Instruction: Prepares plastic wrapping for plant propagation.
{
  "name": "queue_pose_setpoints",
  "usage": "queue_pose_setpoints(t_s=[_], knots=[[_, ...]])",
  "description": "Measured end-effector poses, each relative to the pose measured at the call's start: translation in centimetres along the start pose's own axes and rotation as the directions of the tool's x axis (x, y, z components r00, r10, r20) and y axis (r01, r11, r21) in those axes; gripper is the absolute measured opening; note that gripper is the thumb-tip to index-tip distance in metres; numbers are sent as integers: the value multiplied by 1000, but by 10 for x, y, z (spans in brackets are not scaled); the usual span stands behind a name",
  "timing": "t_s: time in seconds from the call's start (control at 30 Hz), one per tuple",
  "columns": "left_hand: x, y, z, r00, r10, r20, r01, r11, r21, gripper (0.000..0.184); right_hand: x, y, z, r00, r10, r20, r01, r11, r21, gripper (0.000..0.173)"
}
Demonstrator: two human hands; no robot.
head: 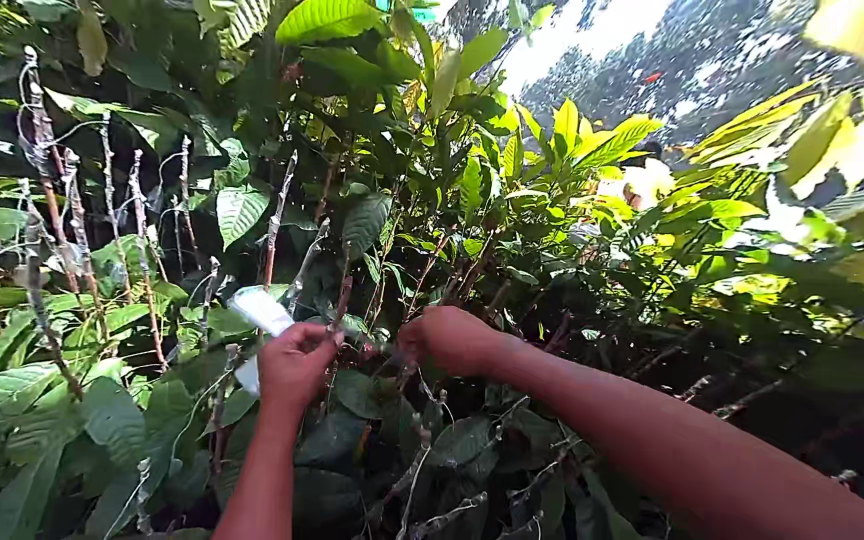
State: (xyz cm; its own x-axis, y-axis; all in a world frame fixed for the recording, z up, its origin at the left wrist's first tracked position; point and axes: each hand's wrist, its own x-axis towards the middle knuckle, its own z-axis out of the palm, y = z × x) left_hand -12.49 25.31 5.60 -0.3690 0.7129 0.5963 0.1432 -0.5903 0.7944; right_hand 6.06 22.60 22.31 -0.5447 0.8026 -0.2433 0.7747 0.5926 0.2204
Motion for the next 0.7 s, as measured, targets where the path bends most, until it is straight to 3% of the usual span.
queue_pose_setpoints(t_s=[0.07, 0.13, 0.17, 0.23, 0.3, 0.37, 0.43, 0.53, 0.6, 0.67, 0.7], knots=[[0, 7, 10, 996, -87, 20, 88, 995, -40, 18, -20, -53, -1, 989, -131, -63, 130, 991, -12, 23], [-6, 9, 26, 985, -68, 157, 73, 997, -23, 15, -25, -90, -18, 954, -285, -96, 290, 956, 41, 22], [-12, 4, 34, 971, -8, 239, 8, 1000, 1, 16, -15, -86, -36, 950, -301, -87, 311, 942, 129, 23], [-20, 8, 39, 926, 64, 373, -111, 988, 107, 23, 17, -35, -63, 965, -249, -76, 260, 940, 223, 30], [-18, 10, 29, 937, 129, 324, -192, 967, 170, 26, 31, 10, -54, 994, -51, -94, 52, 999, 9, 27], [-12, 9, 17, 971, 159, 177, -191, 965, 178, 26, 26, 8, -21, 985, 57, -161, -72, 994, -87, 20], [-8, 9, 10, 987, 146, 70, -155, 978, 143, 24, 2, -12, 1, 985, 24, -171, -24, 1000, 6, 24], [-8, 18, 18, 997, 64, 47, -68, 994, 89, 24, -34, -62, 3, 964, -223, -144, 227, 974, 13, 40], [-16, 21, 30, 988, 50, 147, -67, 992, 110, 25, -36, -79, -21, 958, -269, -96, 283, 940, 190, 31], [-19, 22, 35, 955, 97, 280, -152, 972, 180, 26, -19, -54, -53, 965, -229, -130, 262, 888, 378, 29], [-20, 21, 35, 939, 120, 323, -190, 962, 197, 24, -9, -30, -63, 972, -180, -154, 223, 917, 330, 31]])
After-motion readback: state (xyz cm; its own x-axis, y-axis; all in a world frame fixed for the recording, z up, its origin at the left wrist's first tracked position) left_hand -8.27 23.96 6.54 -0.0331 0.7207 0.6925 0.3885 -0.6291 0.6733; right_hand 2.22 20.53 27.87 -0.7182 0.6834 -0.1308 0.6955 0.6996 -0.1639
